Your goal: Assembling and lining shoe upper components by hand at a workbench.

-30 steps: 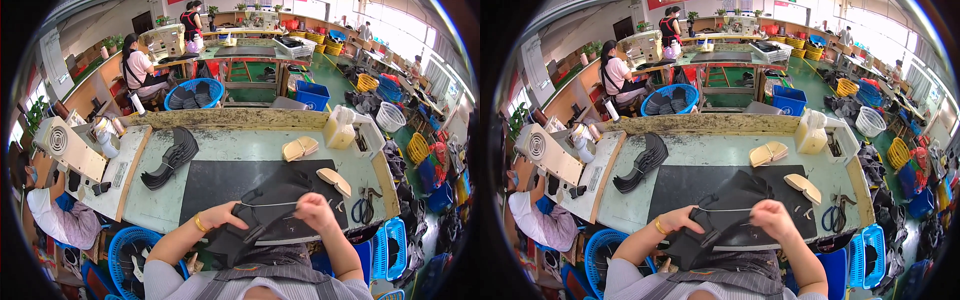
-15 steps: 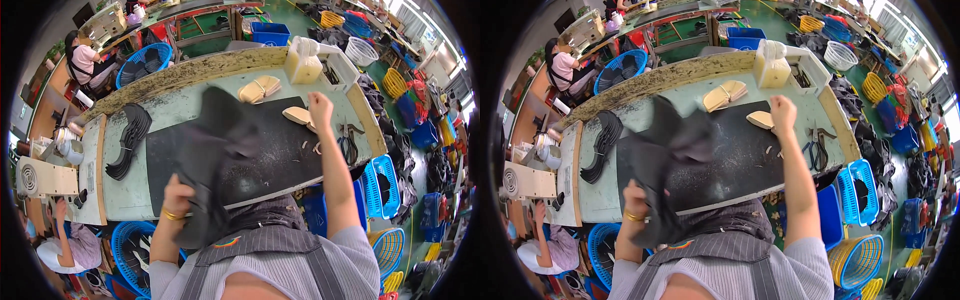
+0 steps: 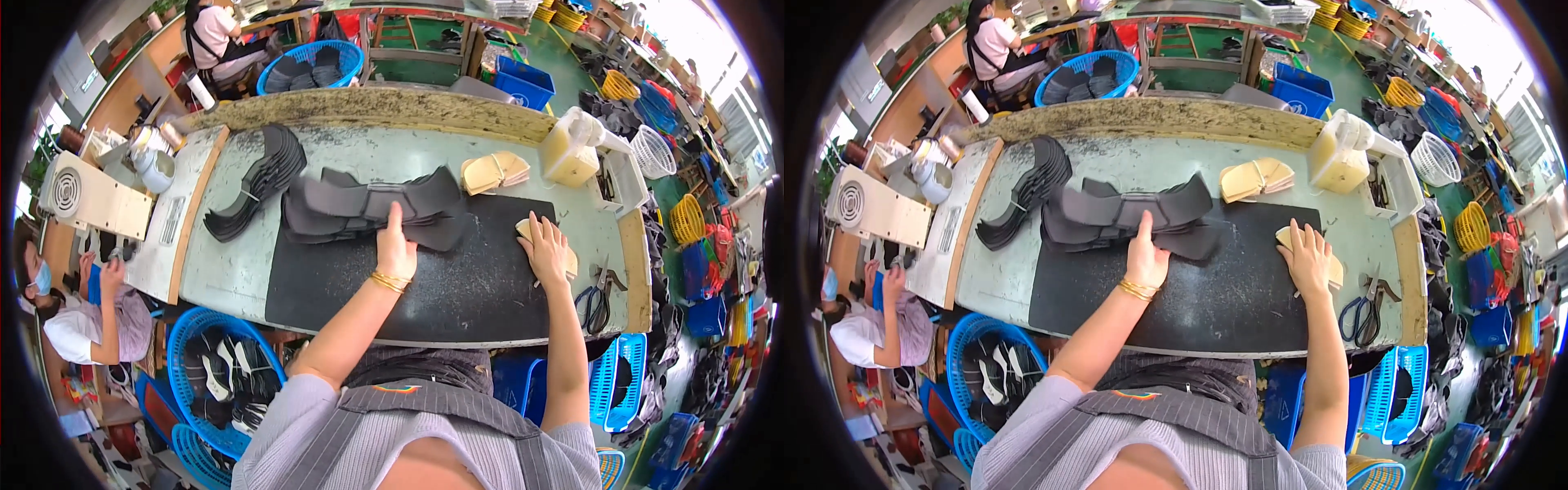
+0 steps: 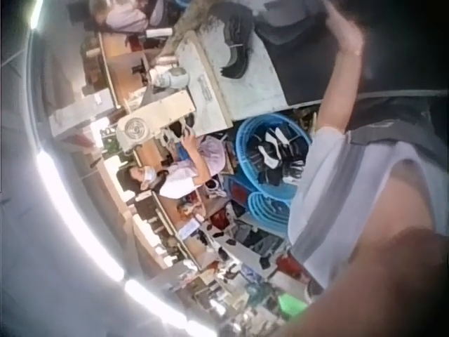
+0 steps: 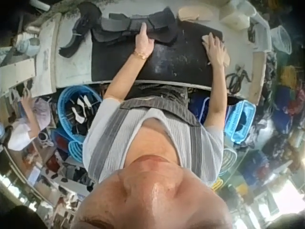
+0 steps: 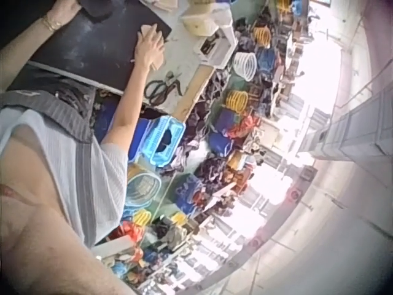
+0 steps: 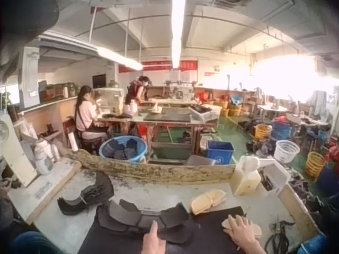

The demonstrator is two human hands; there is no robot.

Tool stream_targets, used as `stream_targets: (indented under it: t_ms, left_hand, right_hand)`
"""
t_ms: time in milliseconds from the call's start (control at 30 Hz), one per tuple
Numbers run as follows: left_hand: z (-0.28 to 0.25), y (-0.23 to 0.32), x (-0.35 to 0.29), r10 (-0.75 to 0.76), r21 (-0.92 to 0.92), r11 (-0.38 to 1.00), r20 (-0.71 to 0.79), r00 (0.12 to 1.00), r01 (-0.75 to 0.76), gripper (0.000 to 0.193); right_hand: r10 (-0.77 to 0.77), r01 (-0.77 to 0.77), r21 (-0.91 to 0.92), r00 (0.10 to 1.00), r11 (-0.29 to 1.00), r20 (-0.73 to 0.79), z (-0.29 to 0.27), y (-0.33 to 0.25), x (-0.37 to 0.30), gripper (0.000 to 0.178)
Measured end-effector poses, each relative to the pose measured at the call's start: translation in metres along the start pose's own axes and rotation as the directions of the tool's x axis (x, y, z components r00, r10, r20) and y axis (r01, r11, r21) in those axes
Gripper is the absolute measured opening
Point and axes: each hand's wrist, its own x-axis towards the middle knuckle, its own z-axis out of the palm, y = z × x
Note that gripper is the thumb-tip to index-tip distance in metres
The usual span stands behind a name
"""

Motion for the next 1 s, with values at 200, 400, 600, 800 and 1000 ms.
stream_targets:
  t_ms: [200,400,600,800,1000]
  left_hand:
    - [0.043,0.057,-0.05,-0.348,0.857,0.238,0.515,0.783,-0.458,0.03]
    - [0.0,0.118,0.027,-0.407,0.426,-0.615,0.55,0.729,-0.664,0.096]
    - [-0.044,0.056,-0.088,-0.201,0.192,-0.833,0.769,0.607,-0.519,0.073]
    - [-0.014,0.065,-0.003,-0.162,0.208,-0.84,0.785,0.597,-0.502,0.072]
    - [-0.006,0.069,0.042,-0.204,0.156,-0.804,0.835,0.511,-0.574,0.059]
  right_hand:
    - [-0.11,0.112,0.065,0.993,0.992,-0.036,0.01,0.007,-0.004,0.056]
    - [-0.19,0.191,0.178,0.982,0.965,-0.021,-0.007,-0.012,-0.004,0.051]
    - [-0.281,0.287,-0.087,0.957,0.954,0.07,-0.002,-0.007,-0.045,0.048]
    - [-0.256,0.257,0.013,0.966,0.966,-0.038,0.018,0.002,-0.026,0.044]
    - [-0.168,0.214,0.136,0.943,0.967,-0.287,0.014,-0.023,-0.019,0.02]
